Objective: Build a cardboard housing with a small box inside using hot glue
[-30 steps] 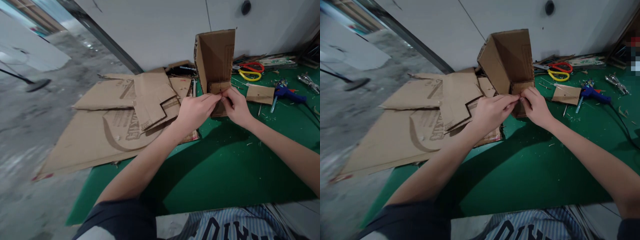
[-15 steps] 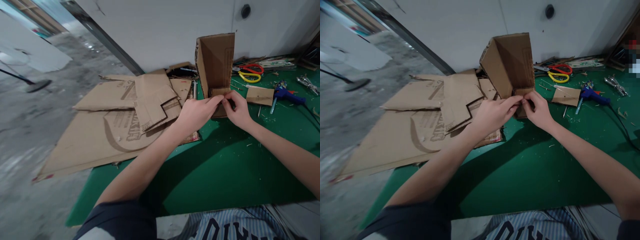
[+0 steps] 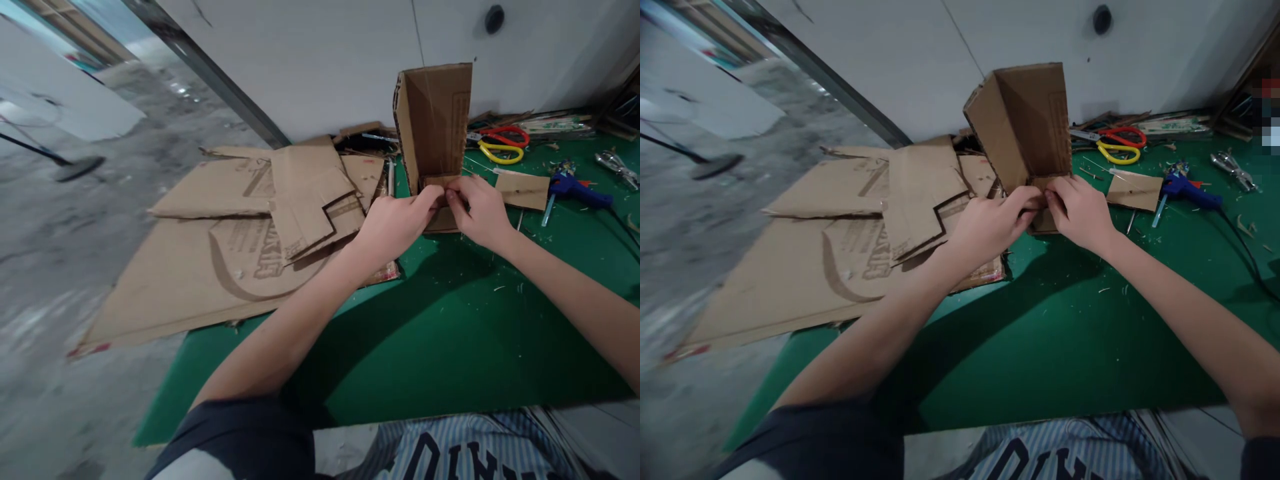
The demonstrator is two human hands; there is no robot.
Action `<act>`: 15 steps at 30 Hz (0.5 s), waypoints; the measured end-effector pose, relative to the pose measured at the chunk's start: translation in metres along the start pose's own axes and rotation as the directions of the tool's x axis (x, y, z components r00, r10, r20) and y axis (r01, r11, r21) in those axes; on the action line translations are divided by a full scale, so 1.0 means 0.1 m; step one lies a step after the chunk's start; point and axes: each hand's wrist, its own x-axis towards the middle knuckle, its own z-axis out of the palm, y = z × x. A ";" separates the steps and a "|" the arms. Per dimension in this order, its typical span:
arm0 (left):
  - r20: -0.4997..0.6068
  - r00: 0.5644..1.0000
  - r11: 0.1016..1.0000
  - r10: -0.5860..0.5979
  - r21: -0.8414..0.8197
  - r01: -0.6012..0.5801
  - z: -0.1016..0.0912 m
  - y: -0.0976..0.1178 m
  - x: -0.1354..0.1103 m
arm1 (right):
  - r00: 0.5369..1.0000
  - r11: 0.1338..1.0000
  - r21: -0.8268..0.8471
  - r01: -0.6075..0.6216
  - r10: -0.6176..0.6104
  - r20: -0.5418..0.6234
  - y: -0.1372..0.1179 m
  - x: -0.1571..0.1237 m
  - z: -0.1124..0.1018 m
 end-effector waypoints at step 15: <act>-0.429 0.885 0.893 -0.179 -0.449 -0.036 0.86 -0.59 0.02 | 0.992 0.999 0.030 0.033 -0.037 0.120 0.12 0.09 0.01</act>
